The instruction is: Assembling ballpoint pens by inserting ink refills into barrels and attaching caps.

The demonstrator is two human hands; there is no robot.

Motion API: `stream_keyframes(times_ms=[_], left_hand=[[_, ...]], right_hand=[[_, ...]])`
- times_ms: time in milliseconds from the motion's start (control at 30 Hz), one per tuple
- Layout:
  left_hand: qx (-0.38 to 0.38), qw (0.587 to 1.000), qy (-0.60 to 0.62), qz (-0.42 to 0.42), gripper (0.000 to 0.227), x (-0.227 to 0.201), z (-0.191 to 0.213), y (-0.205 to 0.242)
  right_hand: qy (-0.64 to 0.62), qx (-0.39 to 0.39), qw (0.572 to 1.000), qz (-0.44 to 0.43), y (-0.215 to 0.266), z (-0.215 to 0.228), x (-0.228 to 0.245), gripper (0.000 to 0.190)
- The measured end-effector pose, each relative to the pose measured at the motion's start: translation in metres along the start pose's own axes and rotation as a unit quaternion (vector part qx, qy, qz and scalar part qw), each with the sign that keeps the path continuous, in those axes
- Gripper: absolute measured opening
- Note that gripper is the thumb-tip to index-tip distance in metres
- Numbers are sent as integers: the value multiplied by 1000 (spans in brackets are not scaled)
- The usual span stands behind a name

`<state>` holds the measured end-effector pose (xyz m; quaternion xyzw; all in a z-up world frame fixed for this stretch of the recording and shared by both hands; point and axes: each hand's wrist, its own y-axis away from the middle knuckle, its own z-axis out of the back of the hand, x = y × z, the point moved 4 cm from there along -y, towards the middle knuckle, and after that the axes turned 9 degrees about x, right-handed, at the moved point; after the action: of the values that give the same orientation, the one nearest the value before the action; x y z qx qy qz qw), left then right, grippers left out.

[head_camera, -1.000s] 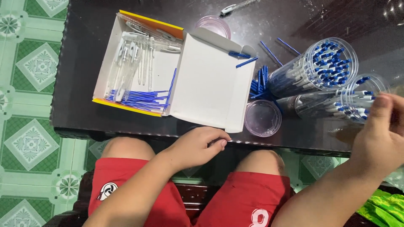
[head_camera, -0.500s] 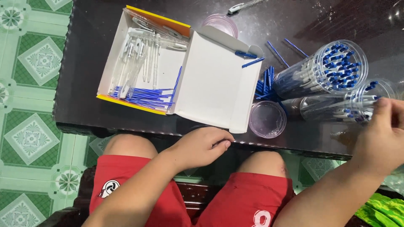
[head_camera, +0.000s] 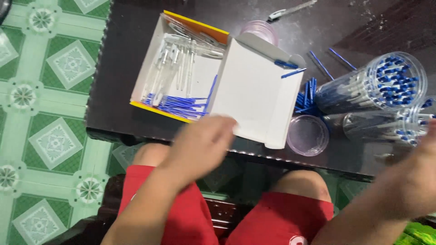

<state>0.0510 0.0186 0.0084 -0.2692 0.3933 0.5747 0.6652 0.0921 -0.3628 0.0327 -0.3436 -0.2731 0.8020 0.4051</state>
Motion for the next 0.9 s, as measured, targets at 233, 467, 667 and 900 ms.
stream_keyframes(times_ms=[233, 467, 667, 900], left_hand=[[-182, 952, -245, 14, 26, 75, 84, -8], [-73, 926, -360, 89, 35, 97, 53, -45], [-97, 925, -343, 134, 46, 98, 58, -49], [-94, 918, -368, 114, 37, 81, 64, -50]], right_hand=[[-566, 184, 738, -318, -102, -34, 153, 8], [-598, 5, 642, -480, -120, -51, 100, 4], [-550, 52, 690, -467, -98, -44, 92, 5], [-487, 231, 745, -393, -81, -59, 113, 11]])
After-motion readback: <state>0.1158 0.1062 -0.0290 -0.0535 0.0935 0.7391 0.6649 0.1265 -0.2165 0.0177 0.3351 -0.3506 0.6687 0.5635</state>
